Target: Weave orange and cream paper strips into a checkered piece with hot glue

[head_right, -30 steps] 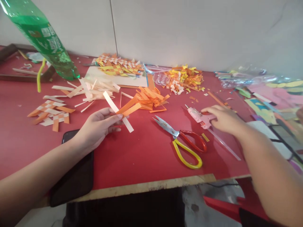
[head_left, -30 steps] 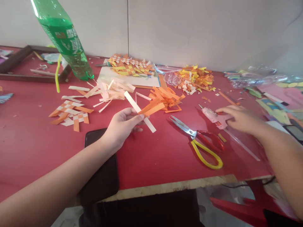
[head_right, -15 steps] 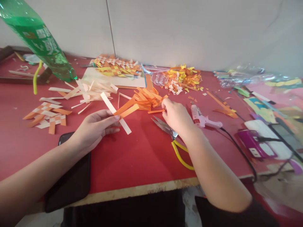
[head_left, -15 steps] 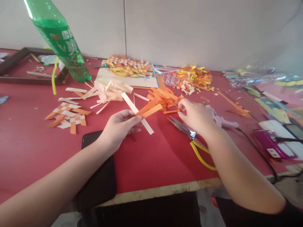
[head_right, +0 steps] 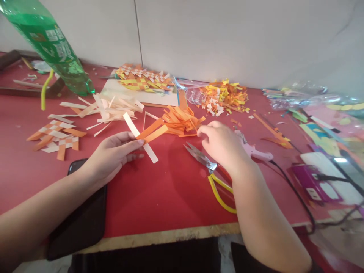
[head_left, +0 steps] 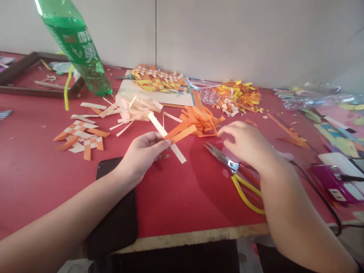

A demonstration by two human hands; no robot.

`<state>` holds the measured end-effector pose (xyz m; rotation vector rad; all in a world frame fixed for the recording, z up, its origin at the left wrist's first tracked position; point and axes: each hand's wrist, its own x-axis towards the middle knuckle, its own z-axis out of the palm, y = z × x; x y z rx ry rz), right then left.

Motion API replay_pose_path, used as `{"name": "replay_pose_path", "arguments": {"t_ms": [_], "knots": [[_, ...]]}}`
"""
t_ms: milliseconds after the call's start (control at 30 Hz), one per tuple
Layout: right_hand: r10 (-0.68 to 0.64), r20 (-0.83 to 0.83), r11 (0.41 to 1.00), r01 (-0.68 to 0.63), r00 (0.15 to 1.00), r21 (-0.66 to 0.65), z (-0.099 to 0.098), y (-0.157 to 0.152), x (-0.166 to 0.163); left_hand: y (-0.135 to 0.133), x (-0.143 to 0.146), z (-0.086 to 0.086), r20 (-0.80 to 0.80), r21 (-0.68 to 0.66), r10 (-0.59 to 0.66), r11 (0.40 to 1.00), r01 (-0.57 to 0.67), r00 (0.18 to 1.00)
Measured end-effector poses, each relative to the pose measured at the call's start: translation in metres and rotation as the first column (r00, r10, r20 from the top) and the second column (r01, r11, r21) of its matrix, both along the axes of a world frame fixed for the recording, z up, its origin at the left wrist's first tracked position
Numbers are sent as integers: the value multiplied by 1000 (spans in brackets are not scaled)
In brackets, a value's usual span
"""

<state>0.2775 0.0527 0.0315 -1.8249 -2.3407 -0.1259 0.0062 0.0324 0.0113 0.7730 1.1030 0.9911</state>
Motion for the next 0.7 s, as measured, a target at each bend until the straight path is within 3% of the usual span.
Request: {"name": "replay_pose_path", "arguments": {"t_ms": [100,200,333,500,700], "knots": [[41,-11,999,-41,999,8,-17,5,5,0,1,0,7,-14,-3,1000,3,1000],[49,-49,999,-48,998,25,-22,5,5,0,1,0,6,-24,-9,1000,9,1000],[25,-172,993,-4,985,122,-14,-3,-3,0,0,0,4,-40,-4,999,4,1000],[111,-402,978,-28,909,207,-5,-19,-16,0,-1,0,17,-52,0,999,1,1000],[195,-508,978,-125,839,170,-1,-26,-25,0,-2,-2,30,-78,-3,997,5,1000]]}}
